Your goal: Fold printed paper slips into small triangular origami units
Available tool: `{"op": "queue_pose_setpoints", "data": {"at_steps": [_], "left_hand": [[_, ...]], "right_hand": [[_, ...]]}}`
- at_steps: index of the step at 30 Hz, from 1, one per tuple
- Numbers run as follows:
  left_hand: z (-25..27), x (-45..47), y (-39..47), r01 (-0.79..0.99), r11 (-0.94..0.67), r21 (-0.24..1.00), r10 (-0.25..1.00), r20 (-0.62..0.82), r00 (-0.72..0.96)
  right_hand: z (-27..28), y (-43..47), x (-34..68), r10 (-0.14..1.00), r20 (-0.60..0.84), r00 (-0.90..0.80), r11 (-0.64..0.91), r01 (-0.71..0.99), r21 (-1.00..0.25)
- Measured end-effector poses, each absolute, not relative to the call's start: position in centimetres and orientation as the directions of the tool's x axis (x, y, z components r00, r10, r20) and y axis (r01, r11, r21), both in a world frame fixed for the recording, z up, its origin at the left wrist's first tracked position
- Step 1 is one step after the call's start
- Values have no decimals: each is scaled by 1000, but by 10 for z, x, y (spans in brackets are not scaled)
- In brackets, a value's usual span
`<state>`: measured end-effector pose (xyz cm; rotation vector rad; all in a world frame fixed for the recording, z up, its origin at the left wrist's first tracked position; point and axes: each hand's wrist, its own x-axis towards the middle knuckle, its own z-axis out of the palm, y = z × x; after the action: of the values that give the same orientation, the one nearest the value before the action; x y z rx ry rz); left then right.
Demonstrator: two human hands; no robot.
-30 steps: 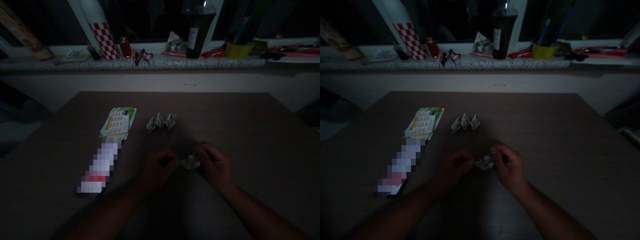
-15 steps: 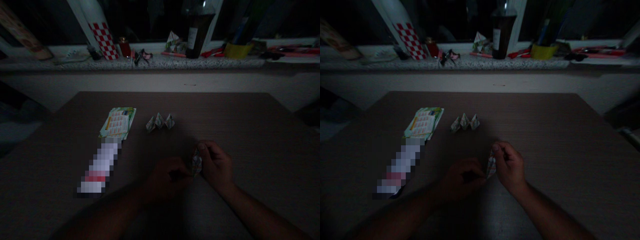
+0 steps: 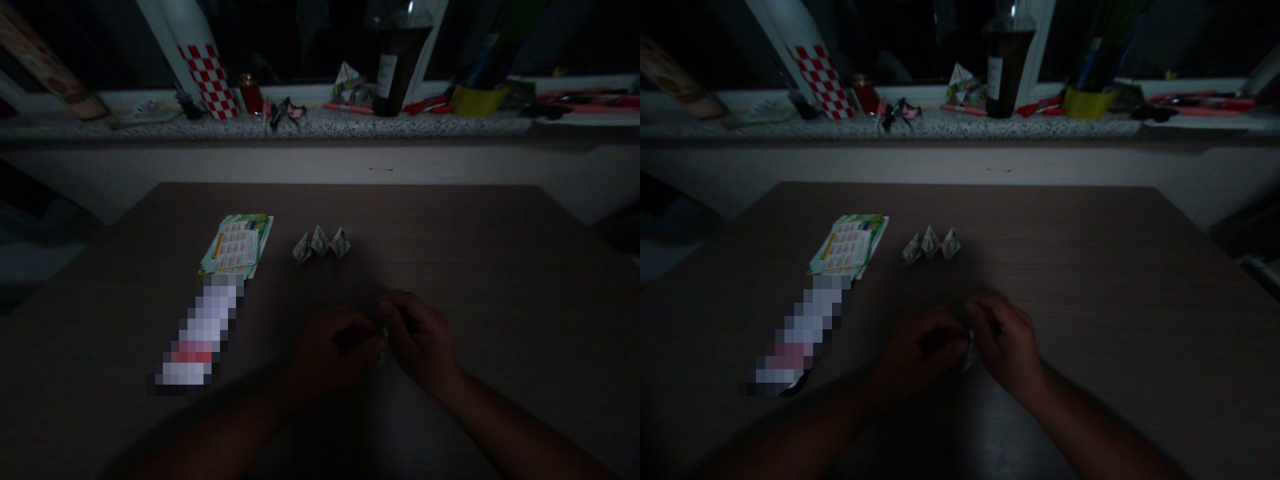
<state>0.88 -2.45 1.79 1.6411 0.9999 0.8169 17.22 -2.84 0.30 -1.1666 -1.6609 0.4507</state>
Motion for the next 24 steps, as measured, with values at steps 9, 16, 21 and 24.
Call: {"op": "queue_pose_setpoints", "data": {"at_steps": [9, 16, 21, 24], "left_hand": [[17, 10, -28, 250, -43, 967, 832, -104, 545], [11, 12, -25, 135, 160, 978, 905, -200, 376], [10, 15, -25, 108, 148, 983, 899, -179, 399], [13, 15, -24, 125, 107, 986, 905, -149, 398]], "right_hand": [[11, -28, 169, 784, 611, -105, 560, 544, -625], [9, -29, 170, 794, 606, -55, 529, 555, -642], [5, -28, 169, 810, 585, -43, 515, 530, -674], [3, -28, 168, 845, 533, -40, 486, 470, -736]]}}
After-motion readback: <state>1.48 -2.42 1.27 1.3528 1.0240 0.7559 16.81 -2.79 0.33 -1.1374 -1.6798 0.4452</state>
